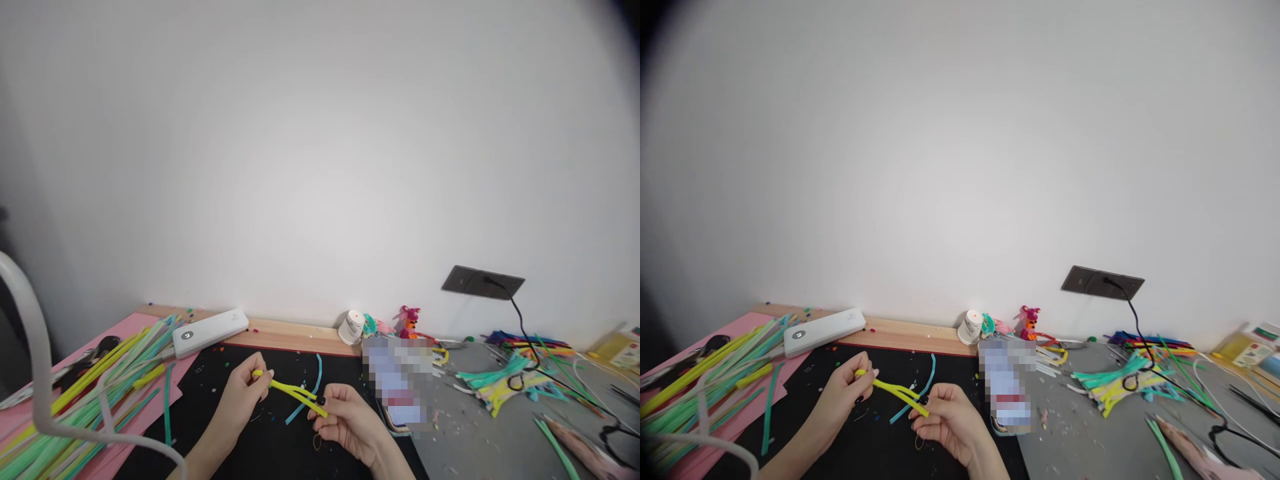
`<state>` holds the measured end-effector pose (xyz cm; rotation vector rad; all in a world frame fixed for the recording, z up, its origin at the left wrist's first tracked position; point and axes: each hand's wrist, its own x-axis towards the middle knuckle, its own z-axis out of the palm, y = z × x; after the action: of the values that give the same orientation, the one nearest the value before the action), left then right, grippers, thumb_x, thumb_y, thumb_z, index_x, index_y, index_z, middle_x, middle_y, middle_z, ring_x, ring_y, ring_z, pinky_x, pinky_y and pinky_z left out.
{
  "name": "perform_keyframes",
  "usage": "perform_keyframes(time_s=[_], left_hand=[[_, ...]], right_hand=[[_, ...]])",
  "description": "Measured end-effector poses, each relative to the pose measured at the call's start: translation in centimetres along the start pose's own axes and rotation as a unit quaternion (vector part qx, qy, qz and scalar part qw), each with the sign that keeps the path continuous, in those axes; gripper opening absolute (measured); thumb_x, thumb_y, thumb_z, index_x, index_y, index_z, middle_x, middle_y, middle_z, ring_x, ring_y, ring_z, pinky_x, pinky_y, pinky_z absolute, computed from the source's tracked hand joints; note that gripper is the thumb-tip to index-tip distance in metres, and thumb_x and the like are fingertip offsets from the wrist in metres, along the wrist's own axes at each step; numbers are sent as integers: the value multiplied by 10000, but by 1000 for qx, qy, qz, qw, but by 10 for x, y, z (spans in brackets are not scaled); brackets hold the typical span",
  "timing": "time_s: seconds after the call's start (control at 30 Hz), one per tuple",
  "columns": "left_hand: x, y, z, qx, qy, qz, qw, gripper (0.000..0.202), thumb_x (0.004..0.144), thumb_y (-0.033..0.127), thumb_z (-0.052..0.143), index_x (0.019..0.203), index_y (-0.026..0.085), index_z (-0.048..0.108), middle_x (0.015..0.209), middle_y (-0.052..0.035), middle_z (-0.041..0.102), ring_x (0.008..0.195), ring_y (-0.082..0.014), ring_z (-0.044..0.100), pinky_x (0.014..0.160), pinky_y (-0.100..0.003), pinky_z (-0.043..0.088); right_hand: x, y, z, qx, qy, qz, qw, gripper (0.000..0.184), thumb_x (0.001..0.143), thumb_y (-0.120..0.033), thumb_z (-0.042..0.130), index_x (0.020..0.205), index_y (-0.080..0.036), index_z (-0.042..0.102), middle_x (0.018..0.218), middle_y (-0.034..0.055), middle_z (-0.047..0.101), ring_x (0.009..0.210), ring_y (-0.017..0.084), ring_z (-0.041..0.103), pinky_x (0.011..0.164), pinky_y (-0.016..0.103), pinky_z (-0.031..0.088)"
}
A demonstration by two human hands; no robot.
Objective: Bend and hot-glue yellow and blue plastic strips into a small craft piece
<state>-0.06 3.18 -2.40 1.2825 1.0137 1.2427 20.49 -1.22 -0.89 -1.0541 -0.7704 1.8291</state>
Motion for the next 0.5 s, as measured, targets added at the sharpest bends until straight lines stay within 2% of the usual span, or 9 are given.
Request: perform_keyframes(time_s=[0.13, 0.27, 0.37, 0.5], left_hand=[[-4, 5, -2, 152, 0, 78, 985, 320, 800, 289, 457, 593, 225, 223, 569, 86, 211, 507, -95, 225, 485, -220, 193], [-11, 13, 0, 251, -19, 134, 958, 330, 819, 252, 416, 594, 226, 176, 560, 81, 207, 501, -99, 234, 482, -226, 197], [-15, 14, 3, 279, -33, 152, 948, 330, 826, 231, 402, 593, 225, 168, 551, 78, 221, 489, -98, 244, 472, -228, 190], [-16, 11, 5, 271, -25, 142, 952, 332, 829, 250, 413, 589, 223, 185, 545, 78, 226, 487, -97, 243, 468, -226, 194]], right_hand=[[2, 1, -2, 3, 43, -32, 999, 276, 607, -223, 775, 624, -132, 515, 614, 109, 703, 560, 139, 670, 525, 188, 511], [4, 3, -3, 18, 68, -64, 995, 256, 596, -219, 793, 630, -130, 556, 535, 46, 664, 499, 105, 632, 478, 160, 493], [7, 5, -3, 54, 69, -100, 991, 235, 587, -204, 804, 623, -131, 583, 522, 1, 636, 501, 77, 612, 507, 148, 496], [10, 6, -2, 79, 91, -140, 983, 225, 552, -187, 827, 612, -119, 621, 557, -10, 638, 556, 70, 625, 586, 150, 508]])
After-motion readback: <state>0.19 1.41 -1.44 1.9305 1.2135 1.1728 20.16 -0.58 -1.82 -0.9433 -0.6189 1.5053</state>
